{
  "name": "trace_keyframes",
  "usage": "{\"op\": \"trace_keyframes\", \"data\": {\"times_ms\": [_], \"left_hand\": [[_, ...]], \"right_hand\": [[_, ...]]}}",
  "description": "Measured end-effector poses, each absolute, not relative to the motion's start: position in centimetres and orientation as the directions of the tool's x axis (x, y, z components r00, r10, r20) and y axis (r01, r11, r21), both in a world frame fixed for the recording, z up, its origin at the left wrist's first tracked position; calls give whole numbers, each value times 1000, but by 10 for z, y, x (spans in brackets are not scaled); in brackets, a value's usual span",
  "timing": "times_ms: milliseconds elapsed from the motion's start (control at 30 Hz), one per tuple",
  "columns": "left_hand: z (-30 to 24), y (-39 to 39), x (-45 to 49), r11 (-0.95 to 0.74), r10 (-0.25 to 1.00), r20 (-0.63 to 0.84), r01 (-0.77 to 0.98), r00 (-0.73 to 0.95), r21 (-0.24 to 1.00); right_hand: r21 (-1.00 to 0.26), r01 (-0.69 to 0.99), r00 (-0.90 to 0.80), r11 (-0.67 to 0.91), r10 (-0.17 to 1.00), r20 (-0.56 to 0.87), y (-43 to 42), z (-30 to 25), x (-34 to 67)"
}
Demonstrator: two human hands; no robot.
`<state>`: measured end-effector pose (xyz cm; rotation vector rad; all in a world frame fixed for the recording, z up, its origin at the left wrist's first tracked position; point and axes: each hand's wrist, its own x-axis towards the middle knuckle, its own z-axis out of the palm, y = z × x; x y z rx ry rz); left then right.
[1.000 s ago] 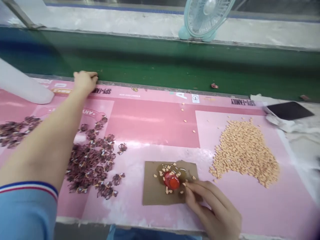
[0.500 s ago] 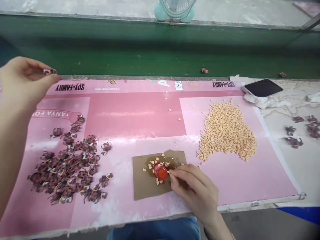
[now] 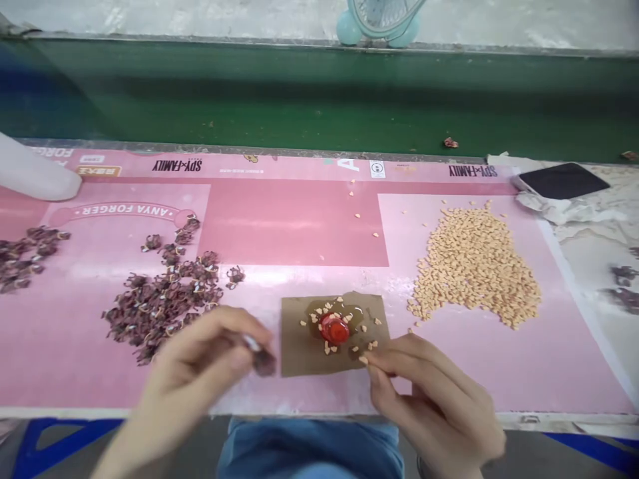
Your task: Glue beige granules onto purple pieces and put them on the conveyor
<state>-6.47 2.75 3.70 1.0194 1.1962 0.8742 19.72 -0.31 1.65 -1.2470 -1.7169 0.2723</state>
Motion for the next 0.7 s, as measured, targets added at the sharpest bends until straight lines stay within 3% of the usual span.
{"op": "trace_keyframes", "data": {"times_ms": [133,400,600,700], "left_hand": [[20,3,-11,420,889,-320,-307,328,854],[10,-16,-14,517,850,-367,-461,379,721],[14,-14,-8,520,847,-381,-435,369,735],[17,-17,-5,499,866,-448,-324,220,804]], "right_hand": [[-628,585,-13,513,780,626,-4,31,184],[-646,516,-131,563,797,590,-5,30,174],[-617,556,-184,557,807,562,-9,29,173],[-524,639,-246,563,795,554,-14,30,176]]}}
